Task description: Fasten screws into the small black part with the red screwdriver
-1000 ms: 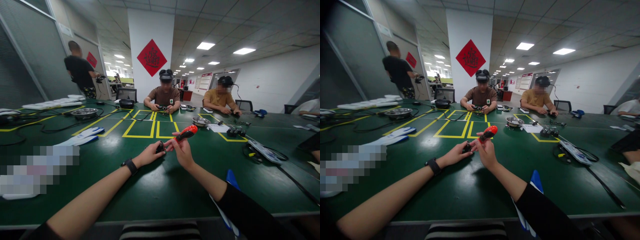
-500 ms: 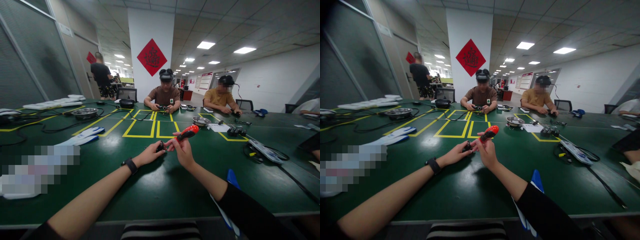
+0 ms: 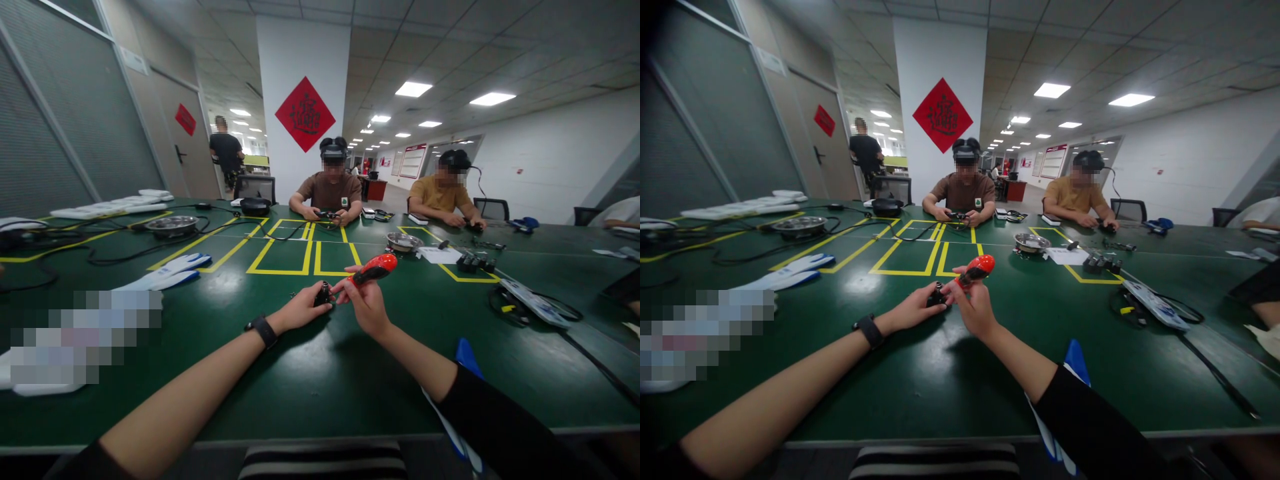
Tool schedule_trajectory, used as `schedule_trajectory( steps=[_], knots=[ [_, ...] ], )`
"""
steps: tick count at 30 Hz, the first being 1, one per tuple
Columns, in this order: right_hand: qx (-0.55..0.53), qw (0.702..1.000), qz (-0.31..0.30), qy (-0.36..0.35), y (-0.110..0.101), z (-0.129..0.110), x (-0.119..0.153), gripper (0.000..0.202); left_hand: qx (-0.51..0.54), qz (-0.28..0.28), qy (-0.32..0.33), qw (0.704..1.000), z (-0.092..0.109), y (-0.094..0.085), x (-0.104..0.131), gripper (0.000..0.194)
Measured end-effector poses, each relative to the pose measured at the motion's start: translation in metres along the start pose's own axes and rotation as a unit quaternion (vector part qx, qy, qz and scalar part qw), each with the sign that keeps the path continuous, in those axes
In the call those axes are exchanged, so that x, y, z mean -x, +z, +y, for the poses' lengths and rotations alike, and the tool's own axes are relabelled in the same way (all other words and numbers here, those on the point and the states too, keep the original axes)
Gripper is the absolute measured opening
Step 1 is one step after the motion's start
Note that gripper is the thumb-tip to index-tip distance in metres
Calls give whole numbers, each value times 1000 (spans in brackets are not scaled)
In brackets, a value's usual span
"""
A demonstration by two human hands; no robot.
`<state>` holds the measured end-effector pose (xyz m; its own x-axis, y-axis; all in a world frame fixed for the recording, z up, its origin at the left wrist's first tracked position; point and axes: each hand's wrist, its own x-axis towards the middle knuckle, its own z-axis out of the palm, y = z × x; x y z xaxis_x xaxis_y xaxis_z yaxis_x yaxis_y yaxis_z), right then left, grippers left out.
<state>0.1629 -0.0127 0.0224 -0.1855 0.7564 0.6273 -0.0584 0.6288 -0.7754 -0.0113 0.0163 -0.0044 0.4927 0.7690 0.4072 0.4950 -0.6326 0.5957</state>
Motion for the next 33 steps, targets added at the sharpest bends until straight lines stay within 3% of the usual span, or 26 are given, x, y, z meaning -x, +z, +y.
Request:
schedule_trajectory(
  steps=[20,33],
  knots=[
    [-4,1000,-5,-7,0,-1,0,24,63,-9,-46,997,4,0,-5,17],
    [-11,1000,-8,-5,0,-1,0,24,26,-10,-20,999,-1,1,-1,29]
  ],
)
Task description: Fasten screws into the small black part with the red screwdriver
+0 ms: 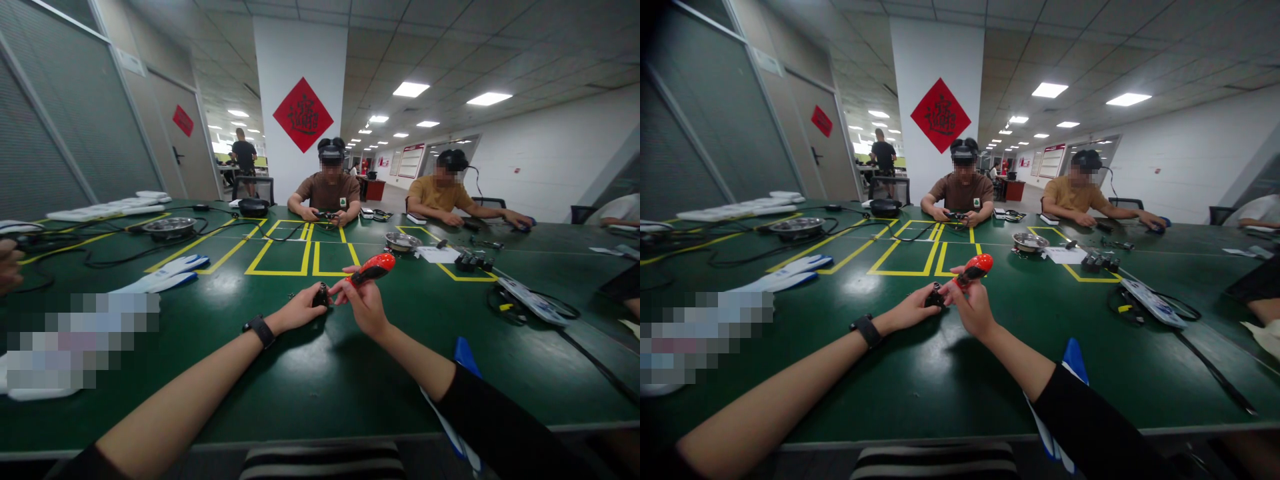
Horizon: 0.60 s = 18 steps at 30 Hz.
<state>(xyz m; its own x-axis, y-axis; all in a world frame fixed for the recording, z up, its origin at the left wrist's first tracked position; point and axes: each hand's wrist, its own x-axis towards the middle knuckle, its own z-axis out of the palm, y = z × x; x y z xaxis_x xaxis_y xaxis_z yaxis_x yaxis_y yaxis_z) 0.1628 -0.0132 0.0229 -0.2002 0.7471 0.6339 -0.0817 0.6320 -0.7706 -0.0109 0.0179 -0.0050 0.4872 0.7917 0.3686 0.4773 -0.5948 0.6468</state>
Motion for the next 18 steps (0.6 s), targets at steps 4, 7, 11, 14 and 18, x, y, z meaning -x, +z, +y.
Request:
schedule_trajectory(
  steps=[4,7,11,14,18],
  knots=[
    [-13,1000,7,2,1,0,0,24,5,-2,1,1000,0,0,0,26],
    [-24,1000,19,5,1,1,-1,23,8,6,-2,1000,2,0,1,26],
    [-43,999,29,10,1,2,-2,22,12,6,-4,1000,3,1,1,27],
    [-54,998,35,15,1,3,-3,23,13,5,-4,1000,3,1,0,25],
    [-60,997,37,16,1,2,-3,23,15,5,-8,1000,2,1,-1,22]
  ],
)
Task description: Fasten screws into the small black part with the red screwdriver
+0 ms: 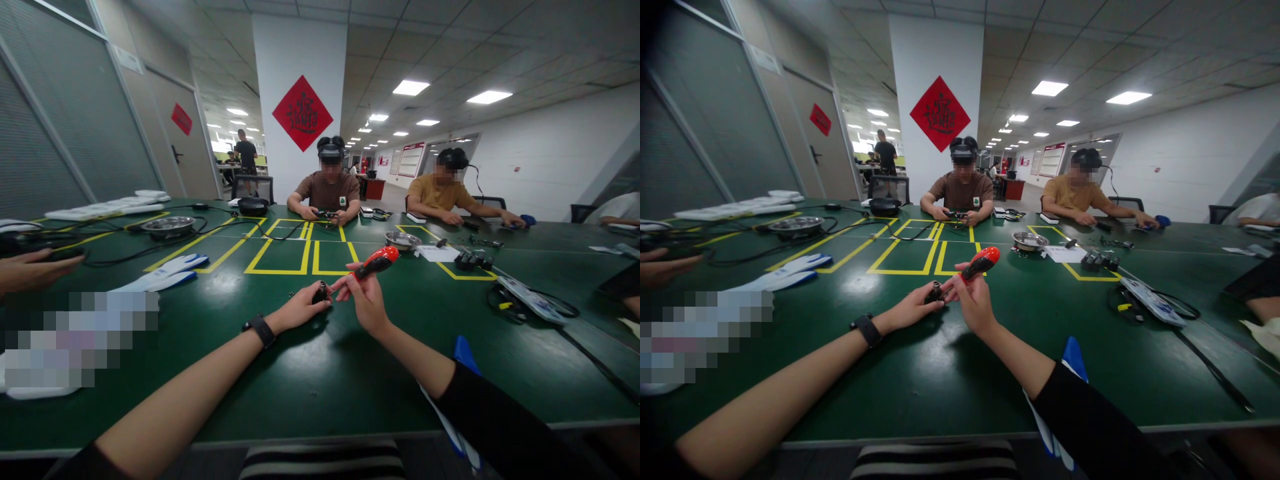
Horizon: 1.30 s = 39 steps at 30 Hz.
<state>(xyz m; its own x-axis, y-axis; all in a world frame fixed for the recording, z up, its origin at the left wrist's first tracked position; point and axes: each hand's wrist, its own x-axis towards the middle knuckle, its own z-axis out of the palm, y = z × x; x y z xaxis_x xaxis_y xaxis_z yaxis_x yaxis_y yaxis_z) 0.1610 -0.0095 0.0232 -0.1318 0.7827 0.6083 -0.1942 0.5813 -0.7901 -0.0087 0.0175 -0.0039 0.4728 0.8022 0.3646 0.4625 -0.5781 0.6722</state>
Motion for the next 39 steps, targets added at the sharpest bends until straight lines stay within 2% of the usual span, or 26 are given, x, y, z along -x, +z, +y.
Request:
schedule_trajectory(
  steps=[15,26,32,39],
  knots=[
    [9,1000,-5,-3,0,-1,0,22,13,-1,5,1000,-2,1,0,22],
    [18,1000,-3,0,0,0,1,24,2,-8,5,1000,-3,1,2,33],
    [29,1000,-8,0,-1,1,1,23,1,-10,-19,1000,1,0,1,28],
    [2,1000,-6,-3,0,-2,1,22,12,-4,-11,1000,0,0,-1,21]
  ],
)
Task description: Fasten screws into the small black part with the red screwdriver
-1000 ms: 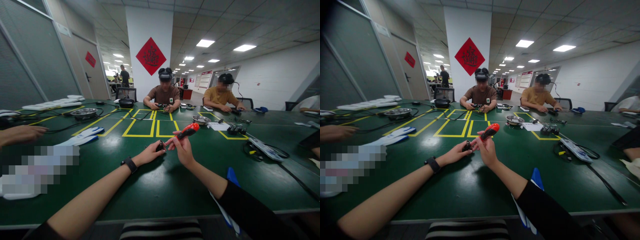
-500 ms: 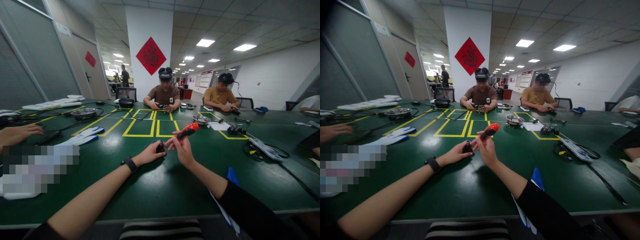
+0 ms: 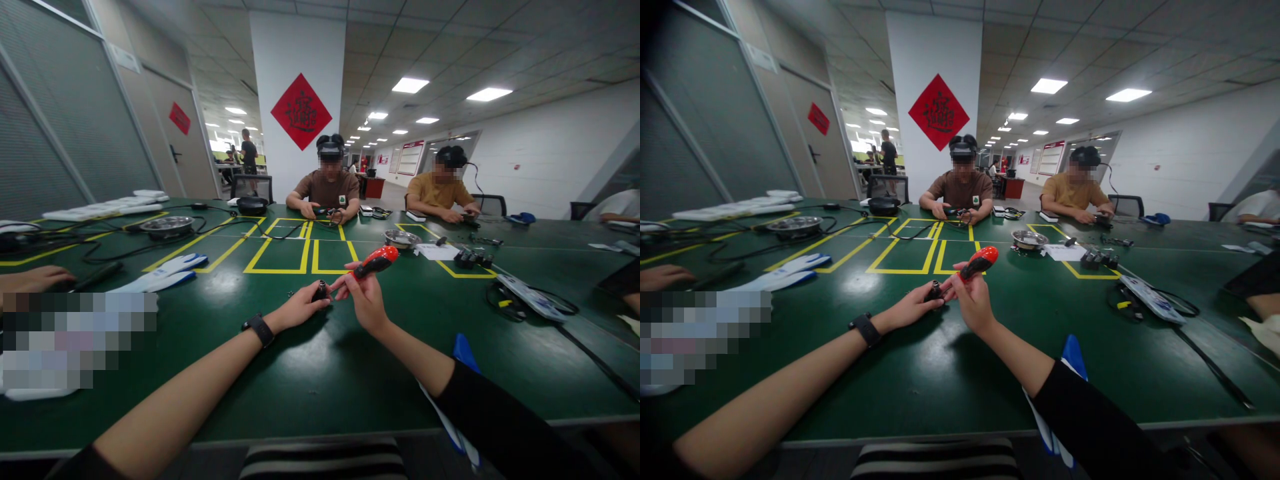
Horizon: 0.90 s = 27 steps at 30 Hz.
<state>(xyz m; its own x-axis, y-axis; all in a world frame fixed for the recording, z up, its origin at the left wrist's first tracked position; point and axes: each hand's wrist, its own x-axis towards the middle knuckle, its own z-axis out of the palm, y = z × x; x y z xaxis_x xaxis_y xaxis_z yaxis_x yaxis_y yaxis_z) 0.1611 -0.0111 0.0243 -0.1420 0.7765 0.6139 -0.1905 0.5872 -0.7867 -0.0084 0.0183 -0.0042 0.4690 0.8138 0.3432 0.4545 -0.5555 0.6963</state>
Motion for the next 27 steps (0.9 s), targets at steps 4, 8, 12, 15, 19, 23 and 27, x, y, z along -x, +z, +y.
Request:
schedule_trajectory(
  steps=[4,8,12,15,19,23,27],
  knots=[
    [-2,1000,2,-7,1,-1,1,21,2,-5,8,1000,-1,0,0,23],
    [31,999,-15,-4,0,1,2,24,-8,-1,7,1000,-1,0,1,28],
    [54,998,-23,-8,-2,2,3,24,-14,-1,6,1000,0,0,1,27],
    [56,998,-21,-9,-2,2,3,23,-14,-4,6,1000,1,-1,2,26],
    [59,998,-21,-11,-2,2,2,22,-13,-2,7,1000,0,0,1,27],
    [55,998,-24,-10,-1,1,2,22,-17,-4,-4,1000,-1,0,1,24],
    [37,999,-18,-4,0,0,2,22,-19,1,0,1000,0,0,1,22]
  ],
)
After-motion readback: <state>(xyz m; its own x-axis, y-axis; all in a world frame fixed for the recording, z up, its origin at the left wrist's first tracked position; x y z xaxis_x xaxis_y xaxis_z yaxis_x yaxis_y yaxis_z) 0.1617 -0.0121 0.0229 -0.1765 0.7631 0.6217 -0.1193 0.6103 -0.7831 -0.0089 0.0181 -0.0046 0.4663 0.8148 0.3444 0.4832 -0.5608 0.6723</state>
